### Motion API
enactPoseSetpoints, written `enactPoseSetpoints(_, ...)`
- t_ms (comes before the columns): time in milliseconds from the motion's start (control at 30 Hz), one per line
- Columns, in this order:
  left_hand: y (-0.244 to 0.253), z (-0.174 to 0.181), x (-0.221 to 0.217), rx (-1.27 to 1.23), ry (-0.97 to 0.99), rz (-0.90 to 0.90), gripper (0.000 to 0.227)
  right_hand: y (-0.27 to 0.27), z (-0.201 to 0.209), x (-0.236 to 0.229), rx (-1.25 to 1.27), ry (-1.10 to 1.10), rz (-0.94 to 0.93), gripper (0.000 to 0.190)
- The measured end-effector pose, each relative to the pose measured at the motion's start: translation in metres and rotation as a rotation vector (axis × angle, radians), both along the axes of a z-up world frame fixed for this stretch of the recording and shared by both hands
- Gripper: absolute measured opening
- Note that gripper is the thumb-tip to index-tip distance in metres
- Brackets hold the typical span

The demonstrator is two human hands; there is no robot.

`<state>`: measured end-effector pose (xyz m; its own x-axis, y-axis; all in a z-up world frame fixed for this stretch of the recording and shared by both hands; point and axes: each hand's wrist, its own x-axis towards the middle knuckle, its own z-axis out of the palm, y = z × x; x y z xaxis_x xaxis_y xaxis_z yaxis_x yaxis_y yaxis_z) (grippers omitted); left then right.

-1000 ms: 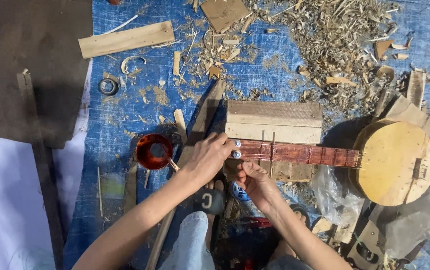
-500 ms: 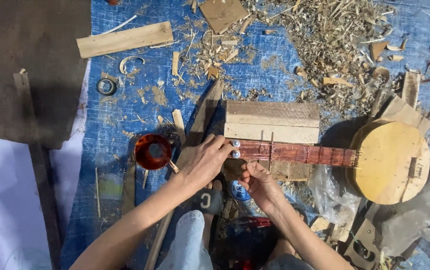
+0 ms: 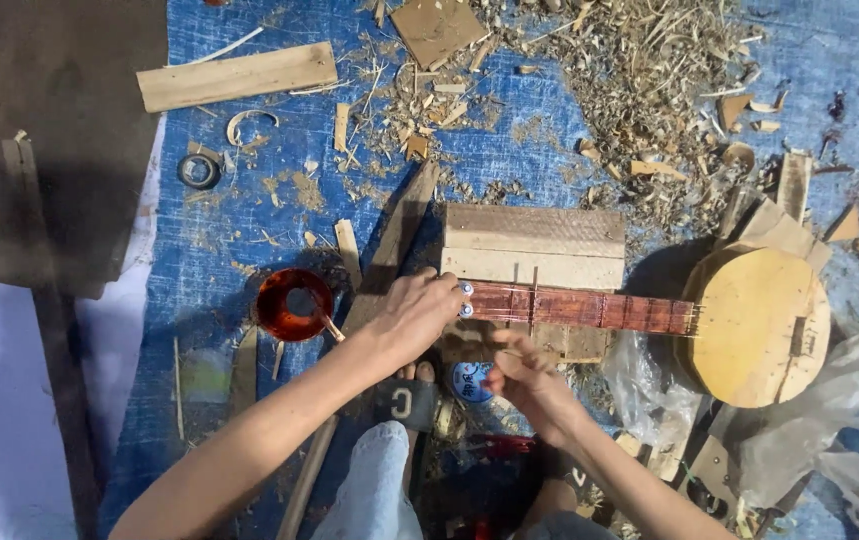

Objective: Attaching thin wires to the neck of a handmade instrument and applying liquid from a container using a small stick.

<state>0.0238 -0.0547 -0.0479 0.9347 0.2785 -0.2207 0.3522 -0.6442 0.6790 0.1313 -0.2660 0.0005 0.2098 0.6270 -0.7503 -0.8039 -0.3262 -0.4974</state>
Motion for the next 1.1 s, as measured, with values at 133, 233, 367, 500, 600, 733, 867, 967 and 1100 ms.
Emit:
enactPoseSetpoints(133, 0.002, 0.032, 0.006, 0.107, -0.043, -0.156, 0.011, -0.025, 0.023, 0.035, 0.111, -0.034, 0.130, 0.010)
enactPoseSetpoints(233, 0.001, 0.015, 0.007, 0.210, -0.070, -0.137, 0.026, -0.023, 0.089, 0.056, 0.076, -0.134, 0.370, 0.026)
enactPoseSetpoints(367, 0.004, 0.030, 0.008, 0.150, -0.079, -0.113, 0.024, -0.009, 0.135, 0.069, 0.118, -0.263, 0.627, 0.038)
enactPoseSetpoints(500, 0.003, 0.033, 0.008, 0.109, -0.020, -0.125, 0.029, 0.004, 0.151, 0.063, 0.117, -0.473, 0.638, 0.023)
enactPoseSetpoints(600, 0.006, 0.039, 0.005, 0.090, -0.008, -0.133, 0.023, 0.019, 0.153, 0.044, 0.123, -0.739, 0.653, 0.012)
enactPoseSetpoints(733, 0.004, 0.031, 0.008, 0.071, 0.006, -0.125, 0.022, 0.034, 0.127, 0.009, 0.322, -1.182, 0.747, 0.009)
enactPoseSetpoints(867, 0.004, 0.024, 0.009, 0.082, -0.019, -0.129, 0.021, 0.014, 0.039, -0.034, 0.059, -0.935, 0.445, 0.011)
enactPoseSetpoints(967, -0.001, 0.010, 0.011, 0.175, -0.026, -0.137, 0.007, 0.009, -0.004, -0.060, 0.106, -0.657, -0.012, 0.004)
enactPoseSetpoints(1100, 0.001, 0.011, 0.012, 0.228, -0.082, -0.116, 0.015, 0.020, -0.014, -0.083, -0.118, -0.635, -0.270, 0.005)
